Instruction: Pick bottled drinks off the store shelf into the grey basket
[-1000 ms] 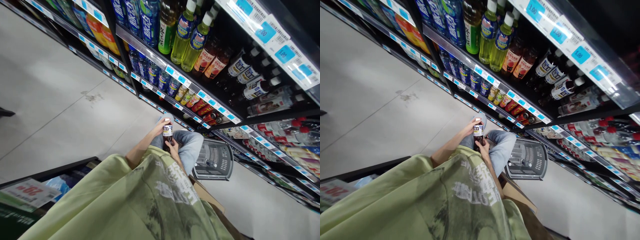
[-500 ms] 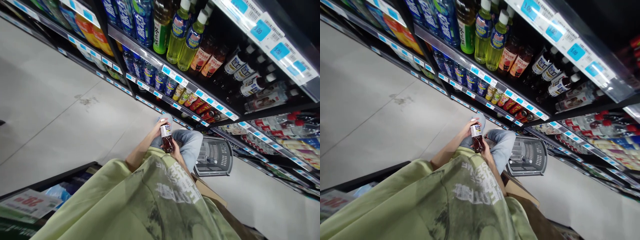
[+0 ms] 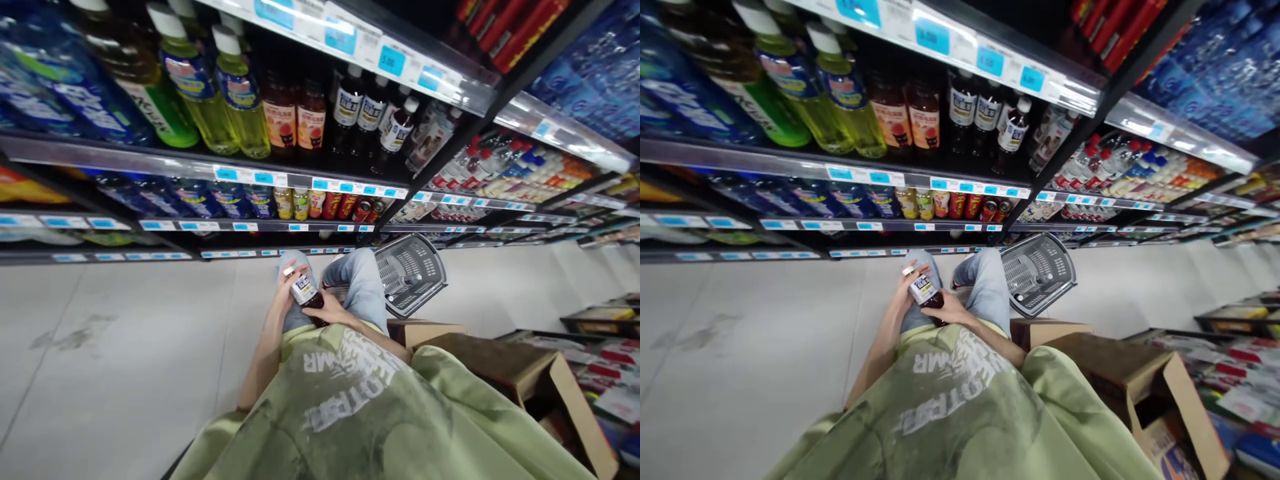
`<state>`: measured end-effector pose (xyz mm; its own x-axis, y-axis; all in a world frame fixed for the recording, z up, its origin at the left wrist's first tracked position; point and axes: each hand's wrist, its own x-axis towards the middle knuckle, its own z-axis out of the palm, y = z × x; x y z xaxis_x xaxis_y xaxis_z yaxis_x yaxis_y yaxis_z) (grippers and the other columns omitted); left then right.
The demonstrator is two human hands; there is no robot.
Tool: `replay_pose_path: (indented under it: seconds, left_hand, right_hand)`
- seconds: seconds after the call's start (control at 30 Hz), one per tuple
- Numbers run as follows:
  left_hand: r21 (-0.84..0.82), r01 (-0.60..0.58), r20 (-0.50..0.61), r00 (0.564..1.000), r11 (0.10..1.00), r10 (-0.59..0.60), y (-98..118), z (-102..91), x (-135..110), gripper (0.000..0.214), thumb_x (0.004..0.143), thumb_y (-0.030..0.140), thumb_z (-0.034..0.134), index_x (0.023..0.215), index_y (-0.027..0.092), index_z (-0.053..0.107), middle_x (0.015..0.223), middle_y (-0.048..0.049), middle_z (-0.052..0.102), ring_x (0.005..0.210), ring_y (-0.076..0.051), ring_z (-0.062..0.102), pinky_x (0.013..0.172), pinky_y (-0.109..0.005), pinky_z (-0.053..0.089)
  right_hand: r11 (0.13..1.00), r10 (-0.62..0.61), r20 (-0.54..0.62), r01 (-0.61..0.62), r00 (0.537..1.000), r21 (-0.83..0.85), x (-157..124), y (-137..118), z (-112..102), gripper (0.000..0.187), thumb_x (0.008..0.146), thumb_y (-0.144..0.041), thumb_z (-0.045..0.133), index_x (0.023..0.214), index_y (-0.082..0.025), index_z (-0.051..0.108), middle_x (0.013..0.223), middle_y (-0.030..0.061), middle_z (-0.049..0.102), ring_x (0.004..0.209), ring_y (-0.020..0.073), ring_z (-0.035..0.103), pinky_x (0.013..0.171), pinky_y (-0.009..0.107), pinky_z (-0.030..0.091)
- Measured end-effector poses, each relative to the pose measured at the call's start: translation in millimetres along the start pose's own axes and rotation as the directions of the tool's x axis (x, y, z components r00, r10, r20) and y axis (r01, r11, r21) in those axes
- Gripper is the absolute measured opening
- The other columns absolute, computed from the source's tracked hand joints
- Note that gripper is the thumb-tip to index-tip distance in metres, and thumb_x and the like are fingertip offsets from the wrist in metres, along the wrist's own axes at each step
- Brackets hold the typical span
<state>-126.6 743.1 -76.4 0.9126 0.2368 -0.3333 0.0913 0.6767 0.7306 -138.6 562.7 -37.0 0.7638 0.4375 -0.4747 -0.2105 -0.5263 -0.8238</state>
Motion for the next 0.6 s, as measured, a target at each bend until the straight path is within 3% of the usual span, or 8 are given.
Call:
replay_pose_path:
  seconds: [0.1, 0.2, 0.27, 0.33, 0.4, 0.5, 0.6]
  left_hand:
    - [0.136, 0.047, 0.093, 0.994, 0.99, -0.06, -4.7, -3.4, -20.7, 0.086, 0.069, 0.039, 0.097, 0.142, 0.019, 0.056, 0.136, -0.0151, 0.074, 0.124, -0.034, 0.072, 0.107, -0.05, 0.058]
    - [0.247, 0.073, 0.067, 0.994, 0.966, -0.092, -11.9, -4.7, -42.3, 0.083, 0.062, 0.041, 0.101, 0.132, 0.018, 0.062, 0.133, -0.0157, 0.076, 0.123, -0.035, 0.073, 0.111, -0.05, 0.056]
    - [0.261, 0.073, 0.021, 0.996, 0.962, -0.082, -15.0, -5.1, -50.2, 0.076, 0.064, 0.046, 0.098, 0.126, 0.017, 0.064, 0.126, -0.0164, 0.079, 0.118, -0.034, 0.076, 0.11, -0.05, 0.056]
    - [0.275, 0.087, 0.02, 0.995, 0.957, -0.096, -15.4, -5.5, -52.0, 0.069, 0.069, 0.051, 0.093, 0.121, 0.015, 0.067, 0.119, -0.0168, 0.08, 0.111, -0.033, 0.077, 0.107, -0.051, 0.057]
    - [0.325, 0.098, 0.053, 0.991, 0.941, -0.121, -13.9, -4.2, -49.9, 0.064, 0.07, 0.053, 0.09, 0.117, 0.014, 0.07, 0.114, -0.0164, 0.08, 0.108, -0.034, 0.077, 0.105, -0.051, 0.057]
    - [0.437, 0.077, 0.083, 0.989, 0.896, -0.126, -12.2, 5.5, -45.2, 0.063, 0.066, 0.05, 0.092, 0.115, 0.016, 0.073, 0.112, -0.0142, 0.08, 0.109, -0.034, 0.075, 0.102, -0.05, 0.057]
    - [0.507, 0.051, 0.157, 0.976, 0.861, -0.151, -14.2, 23.6, -42.5, 0.063, 0.061, 0.045, 0.094, 0.115, 0.02, 0.073, 0.112, -0.0122, 0.079, 0.106, -0.035, 0.074, 0.098, -0.048, 0.059]
  right_hand:
    - [0.992, 0.023, -0.095, -0.034, 0.995, -0.121, -11.9, -5.7, 6.8, 0.07, 0.072, -0.057, 0.094, 0.128, -0.034, 0.06, 0.112, 0.0035, 0.076, 0.113, 0.0354, 0.069, 0.095, 0.044, 0.05]
    - [0.973, -0.04, -0.096, 0.017, 0.995, -0.228, -23.0, -7.6, 6.7, 0.08, 0.078, -0.059, 0.09, 0.142, -0.031, 0.053, 0.124, 0.0088, 0.075, 0.115, 0.0362, 0.071, 0.097, 0.045, 0.052]
    - [0.954, -0.095, -0.043, 0.079, 0.994, -0.289, -27.6, -9.6, -0.9, 0.078, 0.085, -0.062, 0.084, 0.147, -0.027, 0.052, 0.128, 0.011, 0.074, 0.115, 0.0342, 0.072, 0.097, 0.043, 0.052]
    - [0.938, -0.134, 0.01, 0.13, 0.991, -0.321, -29.3, -14.2, -14.0, 0.061, 0.096, -0.064, 0.071, 0.141, -0.025, 0.059, 0.122, 0.0091, 0.077, 0.11, 0.0298, 0.074, 0.094, 0.039, 0.053]
    - [0.921, -0.182, 0.027, 0.18, 0.983, -0.346, -28.1, -22.5, -29.5, 0.046, 0.105, -0.065, 0.057, 0.122, -0.025, 0.071, 0.109, 0.0064, 0.079, 0.103, 0.0251, 0.074, 0.09, 0.034, 0.052]
    - [0.903, -0.277, -0.071, 0.235, 0.958, -0.36, -22.2, -40.8, -51.5, 0.049, 0.108, -0.065, 0.05, 0.099, -0.022, 0.074, 0.098, 0.0059, 0.078, 0.092, 0.0201, 0.072, 0.083, 0.029, 0.05]
    - [0.905, -0.317, -0.168, 0.245, 0.934, -0.348, -15.5, -58.7, -70.0, 0.042, 0.106, -0.062, 0.059, 0.106, -0.022, 0.072, 0.088, 0.0023, 0.074, 0.077, 0.0166, 0.065, 0.074, 0.026, 0.047]
